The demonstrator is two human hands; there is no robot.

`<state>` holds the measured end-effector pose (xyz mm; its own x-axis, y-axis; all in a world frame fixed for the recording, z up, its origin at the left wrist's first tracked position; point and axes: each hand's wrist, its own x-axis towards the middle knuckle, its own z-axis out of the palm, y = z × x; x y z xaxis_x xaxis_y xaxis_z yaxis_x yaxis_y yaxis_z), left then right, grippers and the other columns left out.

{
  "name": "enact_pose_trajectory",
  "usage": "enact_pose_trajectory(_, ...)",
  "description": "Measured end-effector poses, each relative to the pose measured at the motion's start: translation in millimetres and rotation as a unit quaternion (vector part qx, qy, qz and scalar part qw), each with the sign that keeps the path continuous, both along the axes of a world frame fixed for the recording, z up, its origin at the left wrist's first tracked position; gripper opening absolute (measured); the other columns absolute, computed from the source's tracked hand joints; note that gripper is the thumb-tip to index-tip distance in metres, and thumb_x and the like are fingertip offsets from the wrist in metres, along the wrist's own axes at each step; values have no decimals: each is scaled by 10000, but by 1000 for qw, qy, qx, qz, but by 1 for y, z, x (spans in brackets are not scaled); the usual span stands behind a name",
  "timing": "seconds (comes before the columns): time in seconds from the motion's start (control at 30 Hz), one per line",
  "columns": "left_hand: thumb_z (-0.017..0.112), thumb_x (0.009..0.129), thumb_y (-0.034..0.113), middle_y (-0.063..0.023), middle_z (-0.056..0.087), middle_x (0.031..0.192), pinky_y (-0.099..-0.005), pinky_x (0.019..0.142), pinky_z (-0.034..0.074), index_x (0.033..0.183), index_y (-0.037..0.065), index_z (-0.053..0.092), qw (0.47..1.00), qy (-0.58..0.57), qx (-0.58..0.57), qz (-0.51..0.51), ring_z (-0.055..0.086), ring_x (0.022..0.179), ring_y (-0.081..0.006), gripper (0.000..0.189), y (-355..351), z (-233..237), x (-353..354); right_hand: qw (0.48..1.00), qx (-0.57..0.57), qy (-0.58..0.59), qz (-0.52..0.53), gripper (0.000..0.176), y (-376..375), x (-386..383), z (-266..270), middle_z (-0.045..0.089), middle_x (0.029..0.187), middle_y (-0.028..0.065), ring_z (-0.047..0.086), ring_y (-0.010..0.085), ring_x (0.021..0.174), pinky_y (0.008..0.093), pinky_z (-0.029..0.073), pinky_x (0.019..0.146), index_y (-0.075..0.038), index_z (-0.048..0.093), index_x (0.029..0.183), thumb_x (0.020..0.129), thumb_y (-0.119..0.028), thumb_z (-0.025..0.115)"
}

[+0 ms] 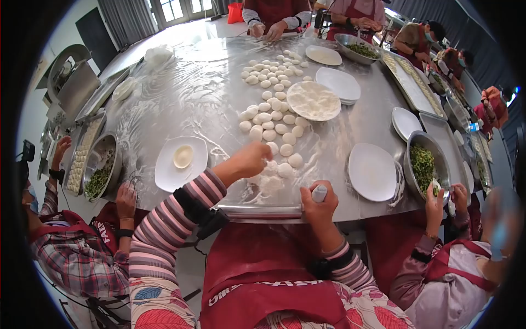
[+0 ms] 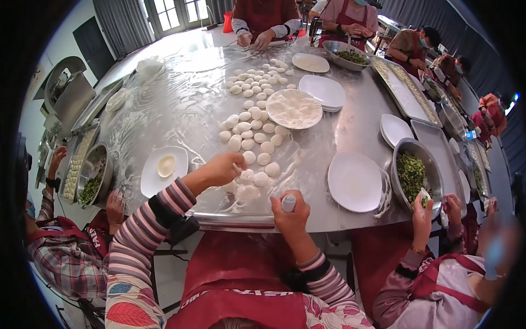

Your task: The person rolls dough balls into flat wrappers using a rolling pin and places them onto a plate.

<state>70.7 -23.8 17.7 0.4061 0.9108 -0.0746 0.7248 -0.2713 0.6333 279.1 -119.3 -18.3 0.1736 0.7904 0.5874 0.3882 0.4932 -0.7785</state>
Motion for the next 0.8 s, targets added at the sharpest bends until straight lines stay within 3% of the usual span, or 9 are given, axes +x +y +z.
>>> enact_pose_trajectory(0.03, 654, 711, 115, -156, 613, 887, -341, 714, 469, 896, 39, 631, 1000, -2, 2, -1, 594, 850, -260, 201, -6, -3, -4, 1000, -5, 4, -4, 229, -1, -1, 1, 520, 579, 63, 525, 139, 492, 269, 431, 476, -58, 500, 758, 694, -43, 720)
enact_pose_trajectory(0.1, 694, 693, 178, -154, 571, 931, -383, 762, 453, 882, 49, 592, 984, 164, 1, 65, 557, 909, -314, 251, -23, -4, -8, 1000, -15, 12, -6, 227, -3, -2, 0, 517, 575, 61, 521, 138, 491, 270, 429, 476, -59, 497, 754, 697, -44, 716)
enact_pose_trajectory(0.17, 725, 670, 245, -166, 534, 975, -410, 799, 429, 877, 50, 560, 988, 132, -1, 83, 512, 960, -348, 330, -33, -18, -10, 999, -25, 20, -5, 225, -3, -3, -5, 514, 571, 60, 516, 137, 490, 272, 426, 476, -61, 493, 750, 700, -45, 712)
enact_pose_trajectory(0.27, 727, 656, 211, -152, 563, 864, -380, 717, 457, 794, 33, 554, 983, 122, 102, 96, 559, 850, -310, 284, -39, -27, -10, 996, -73, 57, 8, 223, -5, -1, -16, 511, 566, 53, 511, 122, 495, 270, 423, 478, -61, 490, 747, 702, -46, 708)
enact_pose_trajectory(0.43, 713, 622, 133, -91, 591, 614, -307, 554, 458, 691, 14, 604, 989, -142, -39, -1, 574, 576, -192, 175, -41, -36, 10, 993, -85, 79, -3, 221, -7, -2, -20, 517, 581, 33, 502, 102, 515, 260, 422, 492, -58, 490, 744, 703, -46, 707)
enact_pose_trajectory(0.47, 717, 609, 135, -102, 616, 641, -313, 574, 470, 712, 13, 628, 996, -91, -10, 17, 593, 586, -193, 183, -41, -38, 15, 994, -83, 75, -2, 221, -8, -2, -19, 517, 581, 33, 502, 102, 515, 260, 422, 492, -58, 490, 744, 703, -46, 707)
enact_pose_trajectory(0.67, 715, 608, 134, -121, 630, 673, -330, 589, 476, 717, 23, 640, 997, -55, 13, 47, 615, 622, -224, 173, -45, -41, 9, 994, -91, 60, 23, 212, -7, 2, -12, 516, 585, 23, 491, 91, 522, 259, 419, 491, -61, 489, 740, 712, -50, 699)
enact_pose_trajectory(0.8, 717, 612, 142, -122, 632, 672, -333, 593, 475, 711, 23, 643, 996, -24, 2, 85, 616, 631, -225, 172, -46, -43, 5, 1000, -24, -10, 8, 216, 17, -12, 21, 534, 590, 88, 541, 182, 508, 306, 428, 490, -46, 491, 754, 706, -65, 700)
